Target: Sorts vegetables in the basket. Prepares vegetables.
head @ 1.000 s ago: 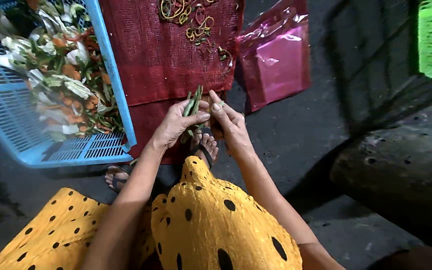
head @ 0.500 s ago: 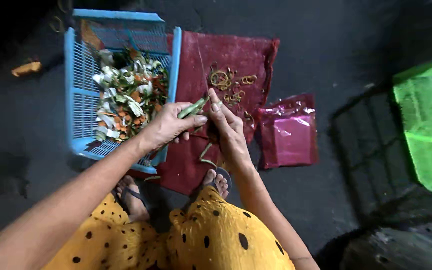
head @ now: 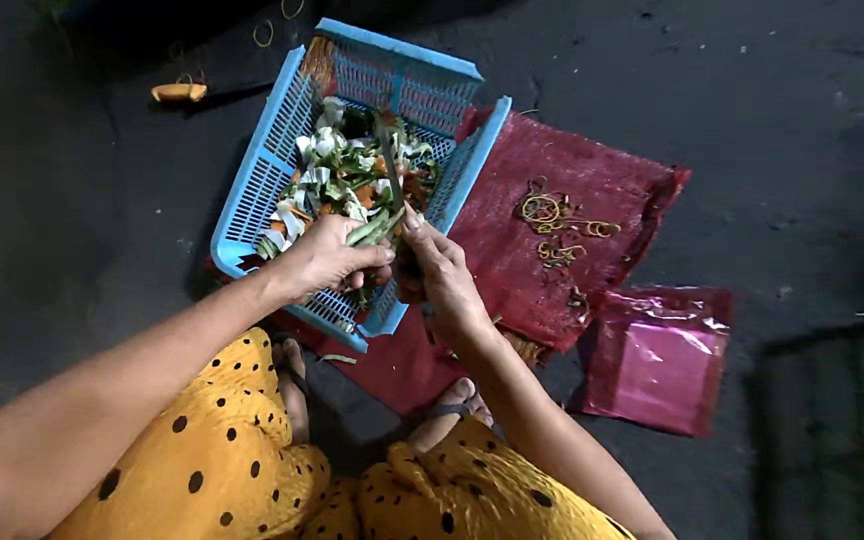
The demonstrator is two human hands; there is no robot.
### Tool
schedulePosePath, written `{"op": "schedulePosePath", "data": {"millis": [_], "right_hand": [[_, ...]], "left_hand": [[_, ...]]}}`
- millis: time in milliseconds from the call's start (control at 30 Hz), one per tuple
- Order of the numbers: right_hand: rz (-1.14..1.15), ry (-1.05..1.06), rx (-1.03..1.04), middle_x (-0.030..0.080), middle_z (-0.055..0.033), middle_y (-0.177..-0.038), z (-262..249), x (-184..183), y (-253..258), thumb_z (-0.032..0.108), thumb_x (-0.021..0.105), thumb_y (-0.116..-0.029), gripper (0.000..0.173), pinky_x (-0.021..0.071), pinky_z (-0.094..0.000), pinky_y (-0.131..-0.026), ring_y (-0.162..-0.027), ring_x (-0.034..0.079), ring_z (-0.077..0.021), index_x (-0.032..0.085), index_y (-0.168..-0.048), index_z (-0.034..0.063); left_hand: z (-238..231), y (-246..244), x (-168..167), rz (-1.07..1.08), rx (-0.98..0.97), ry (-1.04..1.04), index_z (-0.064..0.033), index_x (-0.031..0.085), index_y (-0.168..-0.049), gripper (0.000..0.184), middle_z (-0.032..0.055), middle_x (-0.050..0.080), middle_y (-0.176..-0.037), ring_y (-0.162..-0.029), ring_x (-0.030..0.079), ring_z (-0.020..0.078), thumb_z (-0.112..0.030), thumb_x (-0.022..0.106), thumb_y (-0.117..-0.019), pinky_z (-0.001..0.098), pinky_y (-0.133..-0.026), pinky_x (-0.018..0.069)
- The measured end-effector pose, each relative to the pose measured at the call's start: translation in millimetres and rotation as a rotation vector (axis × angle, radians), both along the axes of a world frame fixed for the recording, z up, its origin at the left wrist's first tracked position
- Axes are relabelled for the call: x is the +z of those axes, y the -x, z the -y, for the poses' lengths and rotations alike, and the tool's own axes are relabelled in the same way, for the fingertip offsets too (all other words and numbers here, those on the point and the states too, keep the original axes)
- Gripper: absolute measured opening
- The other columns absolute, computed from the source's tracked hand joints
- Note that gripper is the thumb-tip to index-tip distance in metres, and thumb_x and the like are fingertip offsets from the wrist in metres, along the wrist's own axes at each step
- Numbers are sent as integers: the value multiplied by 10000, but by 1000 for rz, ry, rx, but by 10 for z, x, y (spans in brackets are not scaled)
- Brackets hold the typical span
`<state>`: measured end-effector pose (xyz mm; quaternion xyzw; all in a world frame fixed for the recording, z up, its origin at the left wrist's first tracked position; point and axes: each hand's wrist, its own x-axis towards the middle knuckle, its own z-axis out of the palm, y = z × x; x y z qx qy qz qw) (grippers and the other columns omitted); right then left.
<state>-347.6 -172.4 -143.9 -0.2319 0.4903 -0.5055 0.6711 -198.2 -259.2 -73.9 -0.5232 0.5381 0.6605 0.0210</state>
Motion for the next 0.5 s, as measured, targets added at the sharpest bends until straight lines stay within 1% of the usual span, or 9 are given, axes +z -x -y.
{"op": "schedulePosePath", "data": {"millis": [67, 133, 167, 233, 300, 333, 400, 467, 500], "right_hand": [[56, -30, -3, 500, 25, -634, 0, 1, -62, 430, 427, -1099, 368, 329, -168, -374, -419, 359, -28, 613, -1316, 198], [119, -71, 3, 468, 27, -607, 20, -14, -100, 451, 425, -1094, 366, 320, -175, -374, -414, 343, -36, 647, -1107, 161], [157, -98, 16, 429, 36, -587, 40, -11, -110, 467, 407, -1094, 403, 311, -177, -376, -412, 326, -36, 600, -943, 148], [258, -196, 33, 426, 48, -580, 81, 10, -113, 495, 383, -1090, 479, 329, -166, -385, -414, 340, -29, 542, -805, 143], [364, -268, 59, 472, 41, -614, 117, -38, -119, 558, 336, -1080, 524, 352, -159, -376, -412, 374, -27, 536, -826, 146], [386, -273, 86, 503, 37, -648, 126, -82, -129, 620, 292, -1063, 564, 371, -160, -376, -419, 397, -27, 549, -887, 150], [290, -241, 155, 512, 41, -669, 136, -148, -186, 696, 220, -1033, 655, 382, -171, -398, -448, 410, -31, 571, -958, 148], [136, -205, 164, 466, 41, -611, 137, -191, -292, 623, 308, -1060, 592, 360, -195, -413, -442, 386, -43, 609, -927, 131], [79, -179, 158, 453, 39, -613, 138, -205, -330, 573, 350, -1074, 521, 355, -197, -407, -437, 372, -46, 632, -990, 143]], "left_hand": [[16, -71, -73, 28, -97, 112, -36, 692, -1002, 123, 19, 723, -791, -491, 525, 26, -157, 668, -1004, 165, -433, 385], [71, -162, -126, 75, -209, 255, -55, 702, -993, 148, 1, 735, -815, -552, 585, 41, -197, 665, -1012, 204, -515, 468], [108, -206, -131, 110, -247, 314, -62, 704, -999, 159, -7, 732, -822, -585, 602, 49, -213, 659, -1017, 230, -564, 497], [170, -285, -140, 129, -194, 321, -60, 700, -1030, 161, -10, 729, -824, -573, 579, 38, -213, 647, -1024, 217, -540, 467], [193, -325, -139, 85, -14, 205, -50, 683, -1086, 142, -1, 728, -823, -511, 523, 13, -169, 633, -1026, 164, -447, 390], [195, -327, -130, 64, 68, 151, -42, 683, -1113, 145, 14, 732, -831, -498, 512, 13, -144, 632, -1023, 157, -426, 370], [194, -305, -111, 51, 168, 61, -39, 677, -1162, 166, 34, 728, -867, -512, 530, 21, -98, 633, -1013, 150, -415, 373], [186, -294, -118, 69, 192, 15, -38, 688, -1158, 166, 33, 717, -858, -542, 559, 29, -69, 639, -1003, 151, -424, 392], [180, -292, -133, 78, 195, 5, -30, 684, -1140, 150, 34, 706, -827, -545, 565, 32, -63, 642, -999, 150, -426, 398]]}}
